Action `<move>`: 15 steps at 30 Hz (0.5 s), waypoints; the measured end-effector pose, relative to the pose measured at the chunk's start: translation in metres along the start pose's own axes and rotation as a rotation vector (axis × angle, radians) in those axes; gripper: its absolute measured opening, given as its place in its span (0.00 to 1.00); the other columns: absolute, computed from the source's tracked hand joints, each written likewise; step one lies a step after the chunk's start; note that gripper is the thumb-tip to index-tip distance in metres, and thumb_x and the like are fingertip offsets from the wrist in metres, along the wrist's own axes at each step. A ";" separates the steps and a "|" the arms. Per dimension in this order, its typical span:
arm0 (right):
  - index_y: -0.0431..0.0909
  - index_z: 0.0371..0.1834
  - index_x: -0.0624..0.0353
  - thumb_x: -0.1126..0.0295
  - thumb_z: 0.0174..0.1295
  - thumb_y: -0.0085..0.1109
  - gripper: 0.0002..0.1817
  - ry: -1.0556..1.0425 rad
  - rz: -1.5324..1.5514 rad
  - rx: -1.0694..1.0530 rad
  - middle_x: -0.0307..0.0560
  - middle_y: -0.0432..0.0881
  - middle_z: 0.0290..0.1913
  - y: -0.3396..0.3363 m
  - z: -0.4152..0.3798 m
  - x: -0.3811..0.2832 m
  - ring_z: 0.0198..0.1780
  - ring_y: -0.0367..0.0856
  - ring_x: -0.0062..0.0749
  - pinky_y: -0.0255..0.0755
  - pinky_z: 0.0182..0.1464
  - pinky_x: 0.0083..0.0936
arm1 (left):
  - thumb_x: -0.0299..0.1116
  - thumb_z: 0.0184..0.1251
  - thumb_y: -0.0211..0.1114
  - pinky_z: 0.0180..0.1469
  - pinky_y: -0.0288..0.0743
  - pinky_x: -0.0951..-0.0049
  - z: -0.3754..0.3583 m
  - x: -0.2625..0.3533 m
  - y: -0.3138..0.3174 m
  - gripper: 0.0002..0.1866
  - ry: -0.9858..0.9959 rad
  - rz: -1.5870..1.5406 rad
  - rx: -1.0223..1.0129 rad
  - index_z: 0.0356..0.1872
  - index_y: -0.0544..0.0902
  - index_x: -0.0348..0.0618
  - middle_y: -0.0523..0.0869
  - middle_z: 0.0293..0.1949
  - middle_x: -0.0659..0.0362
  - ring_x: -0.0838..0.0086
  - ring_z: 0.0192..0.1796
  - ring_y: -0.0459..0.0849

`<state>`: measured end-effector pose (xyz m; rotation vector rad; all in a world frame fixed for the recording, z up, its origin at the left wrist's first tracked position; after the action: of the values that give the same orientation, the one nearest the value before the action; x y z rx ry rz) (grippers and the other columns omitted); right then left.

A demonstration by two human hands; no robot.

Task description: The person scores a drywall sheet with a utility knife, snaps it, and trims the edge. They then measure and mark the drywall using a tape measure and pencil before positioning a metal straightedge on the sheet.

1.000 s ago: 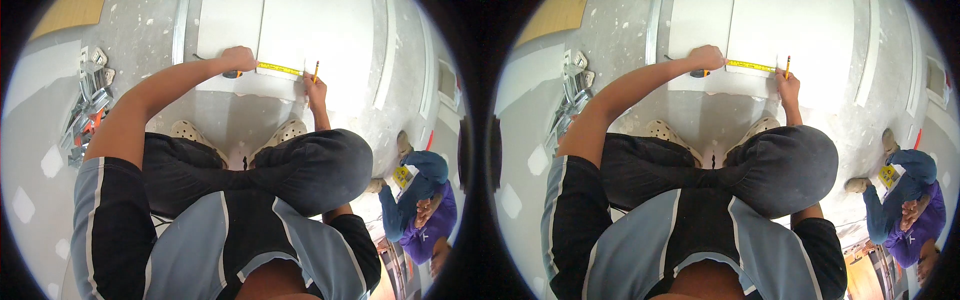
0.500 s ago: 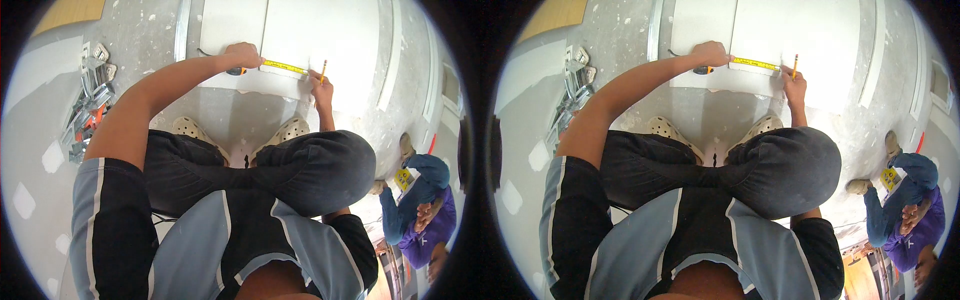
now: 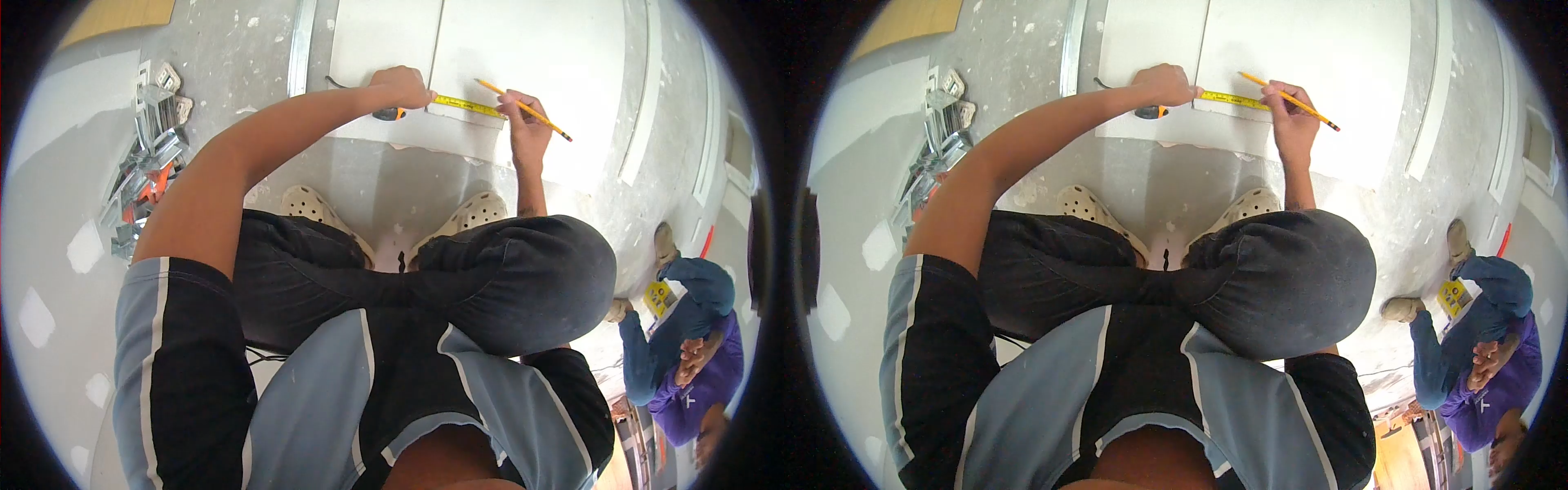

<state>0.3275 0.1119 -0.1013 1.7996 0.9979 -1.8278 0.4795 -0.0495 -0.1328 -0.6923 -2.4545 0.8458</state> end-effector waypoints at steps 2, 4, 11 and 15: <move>0.78 0.34 0.65 0.75 0.56 0.64 0.06 0.046 0.123 -0.054 0.42 0.82 0.31 0.009 -0.002 0.024 0.30 0.78 0.19 0.72 0.36 0.16 | 0.59 0.64 0.52 0.40 0.78 0.61 0.001 -0.001 0.001 0.30 -0.011 -0.006 0.011 0.42 0.82 0.37 0.85 0.39 0.50 0.62 0.41 0.84; 0.78 0.32 0.65 0.75 0.57 0.63 0.05 0.084 -0.016 -0.106 0.43 0.82 0.32 0.018 -0.006 0.032 0.31 0.79 0.20 0.73 0.37 0.16 | 0.59 0.64 0.52 0.39 0.78 0.62 0.004 -0.003 0.001 0.30 0.044 0.025 0.029 0.43 0.82 0.37 0.85 0.38 0.51 0.63 0.40 0.85; 0.77 0.48 0.67 0.70 0.65 0.53 0.13 -0.087 -0.029 0.117 0.50 0.83 0.38 0.012 0.000 0.029 0.40 0.81 0.26 0.74 0.44 0.21 | 0.59 0.65 0.51 0.38 0.78 0.63 0.004 0.000 0.004 0.30 0.052 0.070 0.033 0.42 0.82 0.38 0.85 0.38 0.51 0.65 0.39 0.84; 0.77 0.47 0.69 0.71 0.65 0.53 0.13 -0.008 -0.043 0.199 0.51 0.83 0.39 -0.009 -0.003 0.031 0.40 0.81 0.28 0.75 0.46 0.23 | 0.58 0.66 0.50 0.38 0.78 0.63 0.003 -0.002 0.003 0.29 0.040 0.058 0.018 0.41 0.83 0.38 0.85 0.37 0.52 0.65 0.39 0.84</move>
<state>0.3204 0.1264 -0.1294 1.8954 0.8854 -2.0211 0.4798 -0.0502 -0.1374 -0.7697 -2.3991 0.8658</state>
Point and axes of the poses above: each hand's wrist, its own z-axis towards the middle knuckle, its own y-axis out of the palm, x = y × z, the point moved 1 cm from there along z, towards the middle knuckle
